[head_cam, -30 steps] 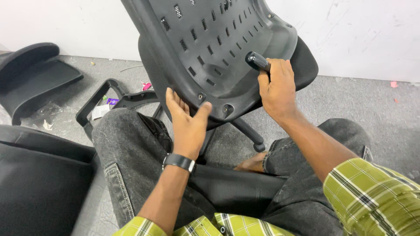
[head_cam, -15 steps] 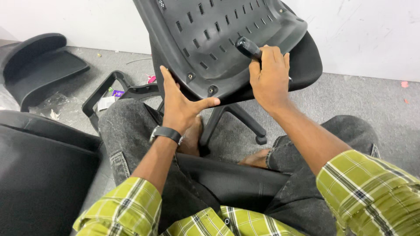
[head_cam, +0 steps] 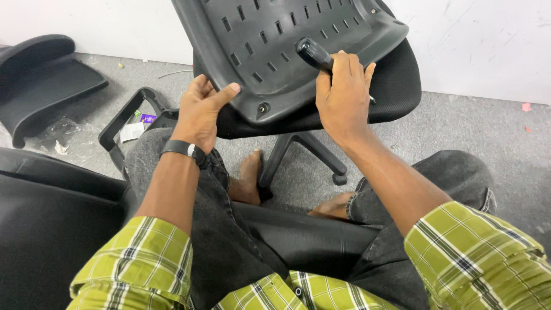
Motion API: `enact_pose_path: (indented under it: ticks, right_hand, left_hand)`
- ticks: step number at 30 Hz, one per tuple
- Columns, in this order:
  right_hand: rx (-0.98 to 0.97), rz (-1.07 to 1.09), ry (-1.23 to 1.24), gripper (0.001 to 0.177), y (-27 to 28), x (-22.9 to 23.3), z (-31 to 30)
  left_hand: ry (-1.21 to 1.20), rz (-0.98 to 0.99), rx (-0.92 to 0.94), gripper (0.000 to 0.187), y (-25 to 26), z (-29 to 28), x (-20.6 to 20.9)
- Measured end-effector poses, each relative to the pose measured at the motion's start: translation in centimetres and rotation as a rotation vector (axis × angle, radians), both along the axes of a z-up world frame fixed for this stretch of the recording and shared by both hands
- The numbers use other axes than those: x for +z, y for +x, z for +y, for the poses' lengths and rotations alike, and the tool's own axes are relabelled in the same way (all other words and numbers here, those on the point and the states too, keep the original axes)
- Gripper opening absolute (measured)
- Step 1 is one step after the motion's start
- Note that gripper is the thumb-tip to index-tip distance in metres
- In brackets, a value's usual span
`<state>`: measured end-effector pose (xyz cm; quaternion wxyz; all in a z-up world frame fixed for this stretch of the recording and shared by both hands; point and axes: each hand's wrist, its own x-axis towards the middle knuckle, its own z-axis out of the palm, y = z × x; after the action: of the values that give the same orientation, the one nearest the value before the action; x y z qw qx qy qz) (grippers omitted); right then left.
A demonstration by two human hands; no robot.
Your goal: The person sits cross-legged on a chair and assembles a black plastic chair back onto a chair seat. They use a screwdriver to tighten screws into the backrest, securing it to the seat.
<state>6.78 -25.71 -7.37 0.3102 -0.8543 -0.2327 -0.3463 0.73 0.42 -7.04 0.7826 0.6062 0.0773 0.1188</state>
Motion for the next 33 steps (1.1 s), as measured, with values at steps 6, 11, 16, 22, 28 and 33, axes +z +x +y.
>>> enact_pose_path:
  ticks: [6,11,16,22,28,33]
  right_hand:
    - [0.068,0.002,0.045,0.014,1.7,2.2,-1.8]
    - [0.155,0.029,0.133,0.009,2.3,2.7,-3.1]
    - [0.168,-0.074,0.129,0.007,2.6,2.3,-3.7]
    - [0.164,-0.009,0.198,0.011,2.9,1.5,-4.9]
    - [0.129,-0.007,0.169,0.011,1.5,0.2,-5.1]
    - [0.043,-0.116,0.034,0.018,0.2,0.6,-4.7]
  left_hand:
    - [0.145,0.038,0.036,0.046,1.3,0.0,-1.2]
    - [0.087,-0.002,0.061,0.055,-0.2,-1.9,-0.6]
    - [-0.209,0.118,-0.031,0.086,-1.6,-3.9,1.4]
    - [-0.318,0.070,-0.041,0.088,-1.9,-5.8,1.6]
    - [-0.089,0.020,0.157,0.085,0.1,-7.0,1.1]
    - [0.084,-0.076,0.188,0.084,-0.1,-7.2,0.6]
